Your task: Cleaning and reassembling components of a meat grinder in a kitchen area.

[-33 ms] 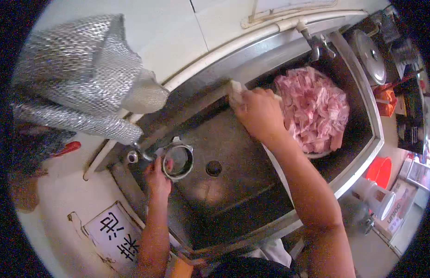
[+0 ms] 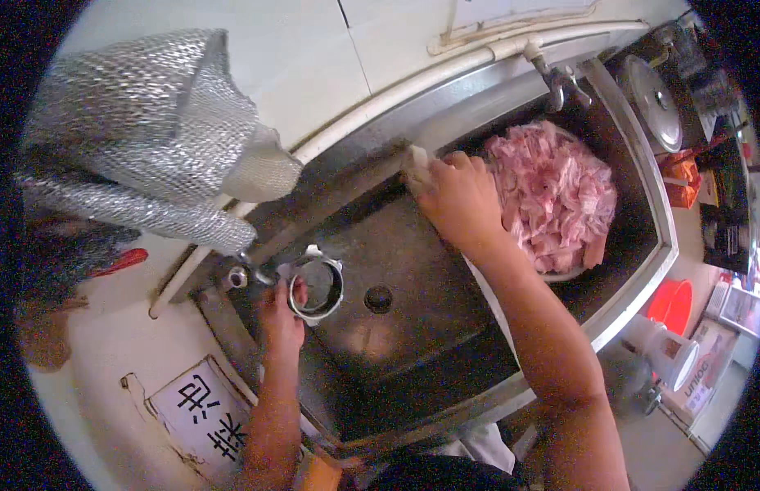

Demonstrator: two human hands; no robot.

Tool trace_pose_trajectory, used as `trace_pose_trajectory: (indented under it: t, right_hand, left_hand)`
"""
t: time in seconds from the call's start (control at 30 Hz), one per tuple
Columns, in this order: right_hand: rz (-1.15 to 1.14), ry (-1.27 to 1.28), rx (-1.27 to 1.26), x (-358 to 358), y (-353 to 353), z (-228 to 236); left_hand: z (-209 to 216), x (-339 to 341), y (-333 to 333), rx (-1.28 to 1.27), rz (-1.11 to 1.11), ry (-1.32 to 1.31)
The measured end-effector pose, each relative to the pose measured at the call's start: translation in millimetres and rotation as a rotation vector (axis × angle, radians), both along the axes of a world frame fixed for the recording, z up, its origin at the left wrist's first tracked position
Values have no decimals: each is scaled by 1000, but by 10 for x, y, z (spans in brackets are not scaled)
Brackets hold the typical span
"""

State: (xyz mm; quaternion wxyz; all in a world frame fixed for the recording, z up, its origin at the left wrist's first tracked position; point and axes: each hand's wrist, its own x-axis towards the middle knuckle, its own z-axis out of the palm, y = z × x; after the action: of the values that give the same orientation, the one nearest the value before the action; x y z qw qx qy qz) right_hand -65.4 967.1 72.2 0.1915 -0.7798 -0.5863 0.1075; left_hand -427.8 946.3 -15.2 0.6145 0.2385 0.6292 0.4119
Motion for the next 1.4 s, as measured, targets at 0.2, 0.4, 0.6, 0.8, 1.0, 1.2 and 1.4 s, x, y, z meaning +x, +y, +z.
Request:
trace_pose_trajectory:
  t: [0.2,0.4,0.6,0.8,1.0,1.2,1.4]
  right_hand:
    - [421,315,176,-1074,-33,422]
    - [860,143,-43,-2044,490,636]
    - [888,-440,-25,-2295,602,491]
    - [-62,614,-245,-1847,-871,332]
    - [-364,1273,-480,-1643,-2046,-499]
    - [-370,1528,-206,-1591,-2524,-387]
    - [-46,1479,14,-1565,-3021,215]
  left_hand:
    - [266,59,-318,-16,57,79]
    - [425,-6,-717,1,-31,41]
    - [488,232,-1122,-36,14,63]
    - [612,220,-1480,159,-176,224]
    - [1343,548,-1737,391,-894,585]
    - [908,464,-1812,330,-739,611]
    - [646,724,-1838,-128,-876,185]
